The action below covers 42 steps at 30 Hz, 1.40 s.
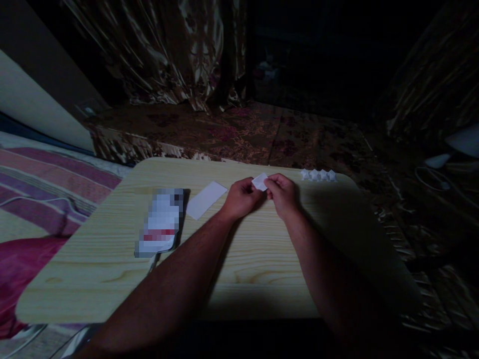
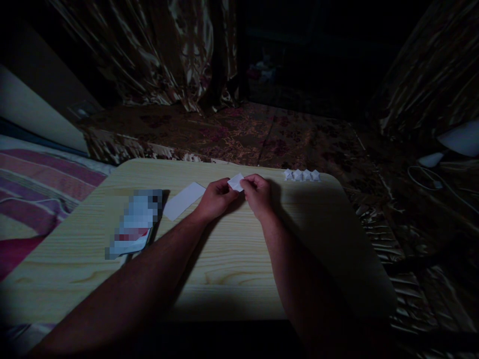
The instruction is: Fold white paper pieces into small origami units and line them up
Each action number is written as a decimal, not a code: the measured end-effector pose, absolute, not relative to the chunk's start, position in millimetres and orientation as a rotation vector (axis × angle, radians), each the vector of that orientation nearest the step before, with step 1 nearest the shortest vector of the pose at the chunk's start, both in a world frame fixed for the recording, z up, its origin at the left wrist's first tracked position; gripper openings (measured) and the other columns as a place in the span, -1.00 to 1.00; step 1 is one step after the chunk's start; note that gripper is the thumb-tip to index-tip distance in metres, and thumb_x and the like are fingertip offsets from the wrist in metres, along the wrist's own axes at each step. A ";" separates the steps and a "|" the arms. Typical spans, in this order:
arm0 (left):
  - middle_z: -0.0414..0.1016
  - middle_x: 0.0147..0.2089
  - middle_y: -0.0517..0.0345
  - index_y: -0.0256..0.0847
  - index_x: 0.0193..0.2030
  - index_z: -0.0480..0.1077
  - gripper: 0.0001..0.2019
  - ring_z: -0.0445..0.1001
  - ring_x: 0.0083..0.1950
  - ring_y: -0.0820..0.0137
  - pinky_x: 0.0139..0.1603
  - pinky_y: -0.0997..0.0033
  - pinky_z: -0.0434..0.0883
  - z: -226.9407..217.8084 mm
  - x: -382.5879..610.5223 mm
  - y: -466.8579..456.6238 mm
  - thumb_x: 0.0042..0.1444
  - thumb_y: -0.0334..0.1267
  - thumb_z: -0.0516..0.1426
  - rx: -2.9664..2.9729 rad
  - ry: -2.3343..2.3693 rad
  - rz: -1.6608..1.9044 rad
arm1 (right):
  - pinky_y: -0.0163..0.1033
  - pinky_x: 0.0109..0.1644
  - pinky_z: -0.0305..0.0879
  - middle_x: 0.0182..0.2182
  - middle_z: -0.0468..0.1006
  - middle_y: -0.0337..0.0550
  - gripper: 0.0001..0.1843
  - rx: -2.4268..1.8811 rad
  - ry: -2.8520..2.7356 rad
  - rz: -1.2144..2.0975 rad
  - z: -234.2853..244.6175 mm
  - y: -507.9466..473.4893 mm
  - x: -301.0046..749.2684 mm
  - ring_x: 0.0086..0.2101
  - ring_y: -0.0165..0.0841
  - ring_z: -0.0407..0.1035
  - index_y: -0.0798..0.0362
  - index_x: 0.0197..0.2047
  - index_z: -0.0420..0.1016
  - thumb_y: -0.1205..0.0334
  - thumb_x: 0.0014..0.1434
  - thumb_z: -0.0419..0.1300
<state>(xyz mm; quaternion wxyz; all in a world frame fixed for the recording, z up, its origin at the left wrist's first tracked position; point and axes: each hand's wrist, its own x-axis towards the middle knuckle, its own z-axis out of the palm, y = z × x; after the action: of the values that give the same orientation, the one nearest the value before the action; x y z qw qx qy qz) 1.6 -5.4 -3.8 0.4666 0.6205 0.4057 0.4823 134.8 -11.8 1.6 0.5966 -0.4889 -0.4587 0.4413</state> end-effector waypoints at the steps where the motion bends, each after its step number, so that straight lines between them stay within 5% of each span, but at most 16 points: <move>1: 0.33 -0.52 0.26 -0.26 -0.48 0.37 -0.89 0.22 -0.48 0.52 -0.46 0.51 0.14 -3.2 1.8 -5.6 -0.09 -0.29 0.21 1.514 0.990 1.190 | -0.37 -0.60 -0.01 -0.70 0.27 -0.41 -0.82 -1.135 -1.061 1.014 1.6 -12.0 135.0 -0.67 -0.53 0.11 0.06 -0.44 0.36 0.14 -0.03 0.23; 7: 0.48 -0.37 0.17 -0.25 -0.22 0.44 -0.76 0.38 -0.38 0.46 -0.33 0.47 0.30 1.9 1.9 -4.1 -0.05 -0.20 0.23 1.274 0.914 1.294 | -0.37 -0.56 0.03 -0.67 0.33 -0.38 -0.83 -1.167 -1.140 0.956 -0.4 -11.8 134.8 -0.64 -0.51 0.15 0.07 -0.45 0.41 0.15 -0.03 0.23; 18: 0.33 -0.55 0.31 -0.23 -0.18 0.43 -0.71 0.26 -0.54 0.55 -0.46 0.51 0.25 -1.8 -4.0 3.5 -0.13 -0.33 0.25 1.106 0.828 1.408 | -0.36 -0.55 0.16 -0.40 0.56 -0.20 -0.71 -1.048 -1.236 1.123 3.1 -16.2 135.1 -0.54 -0.49 0.29 0.10 -0.24 0.49 0.19 -0.08 0.30; 42: 0.49 -0.45 0.18 -0.28 -0.26 0.48 -0.75 0.43 -0.46 0.47 -0.38 0.44 0.37 -4.4 -5.3 4.7 -0.17 -0.34 0.27 0.982 0.754 1.319 | -0.37 -0.44 0.33 -0.31 0.57 -0.18 -0.71 -0.937 -1.315 1.118 -4.0 -12.2 142.6 -0.35 -0.40 0.43 0.03 -0.18 0.51 0.26 -0.05 0.28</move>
<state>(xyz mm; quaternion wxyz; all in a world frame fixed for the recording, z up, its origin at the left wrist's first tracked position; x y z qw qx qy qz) -5.3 4.7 -4.4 0.6179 0.4267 0.3277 0.5733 142.6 -12.2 -4.0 0.5552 -0.3969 -0.5569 0.4733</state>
